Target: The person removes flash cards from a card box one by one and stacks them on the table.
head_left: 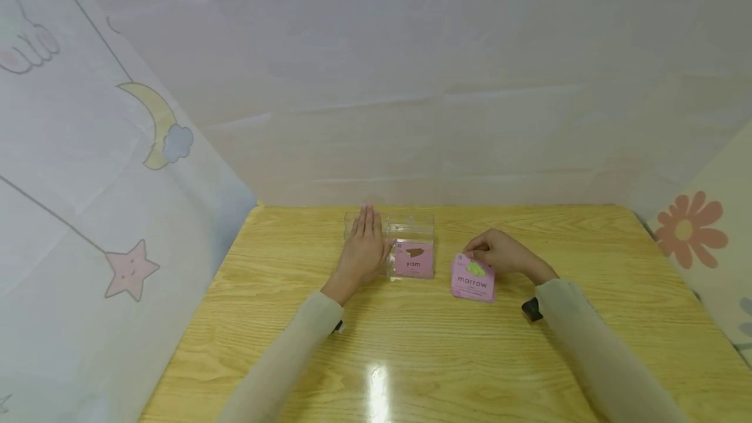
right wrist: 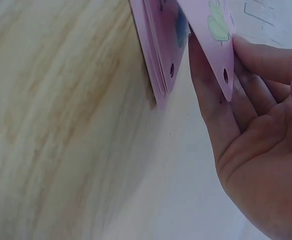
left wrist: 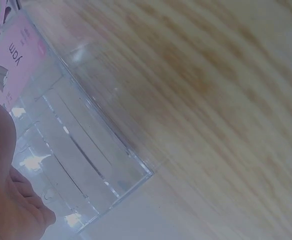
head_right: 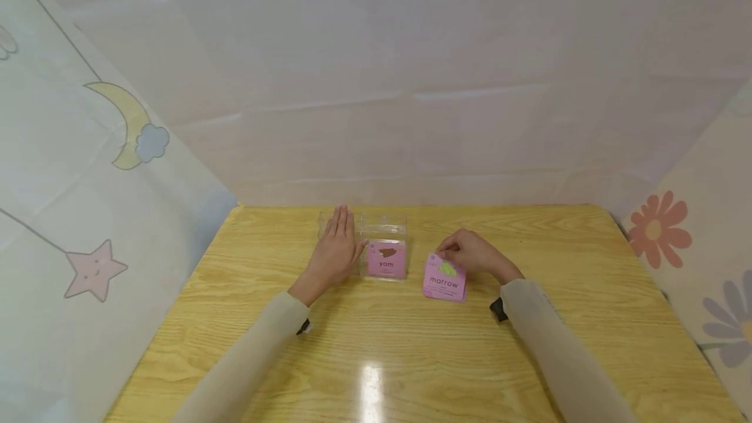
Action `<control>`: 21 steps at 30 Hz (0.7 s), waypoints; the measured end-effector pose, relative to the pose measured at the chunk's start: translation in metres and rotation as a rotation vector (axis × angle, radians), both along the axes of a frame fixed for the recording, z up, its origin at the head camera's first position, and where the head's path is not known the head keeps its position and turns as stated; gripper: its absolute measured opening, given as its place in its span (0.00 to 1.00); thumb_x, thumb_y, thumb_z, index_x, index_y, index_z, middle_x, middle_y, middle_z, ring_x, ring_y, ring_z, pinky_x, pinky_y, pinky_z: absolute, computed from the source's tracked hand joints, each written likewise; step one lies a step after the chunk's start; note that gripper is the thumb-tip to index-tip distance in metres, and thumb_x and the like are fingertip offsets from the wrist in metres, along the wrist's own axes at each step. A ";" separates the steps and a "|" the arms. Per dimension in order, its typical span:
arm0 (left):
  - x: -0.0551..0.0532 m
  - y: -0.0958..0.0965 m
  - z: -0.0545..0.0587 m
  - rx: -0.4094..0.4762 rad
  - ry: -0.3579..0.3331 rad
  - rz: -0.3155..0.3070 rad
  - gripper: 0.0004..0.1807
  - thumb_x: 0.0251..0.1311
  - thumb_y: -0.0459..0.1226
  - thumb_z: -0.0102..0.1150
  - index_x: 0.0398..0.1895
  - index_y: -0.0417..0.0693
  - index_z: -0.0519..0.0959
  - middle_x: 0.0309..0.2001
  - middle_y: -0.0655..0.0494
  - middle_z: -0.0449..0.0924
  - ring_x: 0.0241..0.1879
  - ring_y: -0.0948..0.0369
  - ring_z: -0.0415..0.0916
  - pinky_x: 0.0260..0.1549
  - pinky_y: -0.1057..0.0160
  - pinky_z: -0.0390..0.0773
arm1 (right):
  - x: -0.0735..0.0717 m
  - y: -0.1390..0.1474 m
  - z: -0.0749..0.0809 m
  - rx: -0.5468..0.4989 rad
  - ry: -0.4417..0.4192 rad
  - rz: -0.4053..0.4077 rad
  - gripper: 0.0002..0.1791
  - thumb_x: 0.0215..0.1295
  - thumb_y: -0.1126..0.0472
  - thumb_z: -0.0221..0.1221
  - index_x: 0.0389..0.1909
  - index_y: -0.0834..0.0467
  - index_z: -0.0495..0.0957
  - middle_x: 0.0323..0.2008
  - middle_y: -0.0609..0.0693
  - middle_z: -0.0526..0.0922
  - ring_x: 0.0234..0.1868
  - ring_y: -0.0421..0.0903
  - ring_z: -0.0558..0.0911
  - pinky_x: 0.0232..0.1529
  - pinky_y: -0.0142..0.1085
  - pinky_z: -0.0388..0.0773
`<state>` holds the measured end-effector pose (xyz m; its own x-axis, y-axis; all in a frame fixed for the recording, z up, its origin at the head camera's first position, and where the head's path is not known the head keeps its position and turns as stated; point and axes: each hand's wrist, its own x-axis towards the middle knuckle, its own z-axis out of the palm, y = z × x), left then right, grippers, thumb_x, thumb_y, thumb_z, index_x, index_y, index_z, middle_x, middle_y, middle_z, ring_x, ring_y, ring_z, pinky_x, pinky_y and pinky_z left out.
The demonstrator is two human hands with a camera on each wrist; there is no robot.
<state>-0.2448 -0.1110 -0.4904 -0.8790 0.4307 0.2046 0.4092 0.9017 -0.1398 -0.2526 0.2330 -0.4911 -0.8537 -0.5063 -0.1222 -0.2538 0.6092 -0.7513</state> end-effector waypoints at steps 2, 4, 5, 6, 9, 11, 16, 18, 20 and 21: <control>0.000 0.001 0.001 0.002 -0.003 0.004 0.43 0.85 0.56 0.28 0.81 0.26 0.51 0.82 0.28 0.48 0.84 0.38 0.49 0.82 0.45 0.57 | 0.000 -0.001 -0.001 0.006 0.001 -0.004 0.12 0.76 0.67 0.58 0.50 0.65 0.88 0.44 0.57 0.91 0.32 0.43 0.77 0.30 0.29 0.73; 0.000 0.001 0.001 -0.001 -0.002 0.007 0.43 0.85 0.56 0.28 0.81 0.26 0.51 0.82 0.28 0.48 0.84 0.38 0.49 0.82 0.46 0.57 | 0.000 -0.001 -0.002 0.012 0.004 -0.004 0.12 0.76 0.67 0.58 0.50 0.65 0.88 0.45 0.57 0.91 0.33 0.43 0.78 0.32 0.29 0.75; 0.000 0.001 0.001 -0.003 -0.004 0.009 0.43 0.84 0.57 0.28 0.81 0.26 0.51 0.82 0.28 0.47 0.84 0.39 0.49 0.82 0.46 0.58 | -0.001 -0.001 -0.002 0.015 0.006 -0.004 0.12 0.75 0.67 0.58 0.50 0.65 0.88 0.45 0.58 0.91 0.34 0.43 0.78 0.33 0.29 0.75; 0.000 0.001 0.001 -0.006 -0.004 0.011 0.43 0.84 0.57 0.28 0.81 0.26 0.51 0.82 0.29 0.47 0.84 0.39 0.50 0.82 0.46 0.58 | -0.001 -0.001 -0.003 0.018 0.009 -0.004 0.13 0.75 0.67 0.58 0.50 0.65 0.88 0.46 0.58 0.91 0.34 0.43 0.79 0.33 0.29 0.76; -0.001 0.001 0.001 -0.014 -0.002 0.014 0.43 0.84 0.56 0.28 0.81 0.26 0.50 0.82 0.29 0.48 0.84 0.39 0.51 0.82 0.46 0.58 | -0.001 -0.001 -0.004 0.023 0.017 -0.002 0.13 0.76 0.66 0.57 0.50 0.65 0.88 0.47 0.59 0.91 0.35 0.43 0.80 0.35 0.30 0.78; 0.000 0.001 0.001 -0.015 -0.001 0.014 0.43 0.84 0.56 0.29 0.81 0.26 0.50 0.82 0.28 0.49 0.84 0.39 0.51 0.82 0.46 0.59 | -0.002 -0.002 -0.005 0.025 0.023 -0.003 0.13 0.75 0.66 0.58 0.50 0.65 0.88 0.46 0.58 0.91 0.35 0.43 0.80 0.36 0.31 0.78; 0.000 0.001 0.000 -0.013 0.004 0.009 0.43 0.84 0.56 0.30 0.81 0.25 0.51 0.82 0.28 0.49 0.83 0.39 0.52 0.82 0.46 0.59 | -0.002 -0.004 -0.010 0.044 0.050 -0.017 0.12 0.76 0.63 0.60 0.49 0.61 0.90 0.48 0.58 0.91 0.38 0.42 0.82 0.39 0.32 0.79; -0.001 0.001 0.000 -0.011 0.005 0.008 0.43 0.84 0.56 0.30 0.81 0.25 0.51 0.82 0.28 0.48 0.83 0.38 0.52 0.82 0.46 0.59 | -0.003 -0.005 -0.012 0.050 0.060 -0.033 0.11 0.76 0.63 0.60 0.49 0.60 0.90 0.49 0.58 0.91 0.40 0.42 0.82 0.42 0.33 0.80; -0.001 0.001 0.000 -0.011 0.003 0.010 0.43 0.84 0.56 0.30 0.81 0.25 0.50 0.82 0.28 0.48 0.83 0.39 0.51 0.82 0.46 0.58 | -0.002 -0.005 -0.012 0.053 0.071 -0.041 0.11 0.76 0.63 0.60 0.49 0.59 0.90 0.51 0.58 0.90 0.42 0.43 0.83 0.44 0.35 0.81; -0.001 0.000 0.000 -0.008 0.000 0.010 0.43 0.84 0.56 0.31 0.81 0.25 0.50 0.82 0.28 0.47 0.84 0.39 0.50 0.82 0.46 0.58 | -0.002 -0.006 -0.012 0.056 0.072 -0.047 0.11 0.76 0.63 0.60 0.48 0.59 0.90 0.51 0.58 0.90 0.43 0.43 0.83 0.45 0.36 0.82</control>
<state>-0.2455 -0.1106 -0.4905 -0.8835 0.4230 0.2013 0.3997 0.9048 -0.1470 -0.2542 0.2272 -0.5033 -0.8838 -0.4598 -0.0862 -0.2766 0.6621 -0.6965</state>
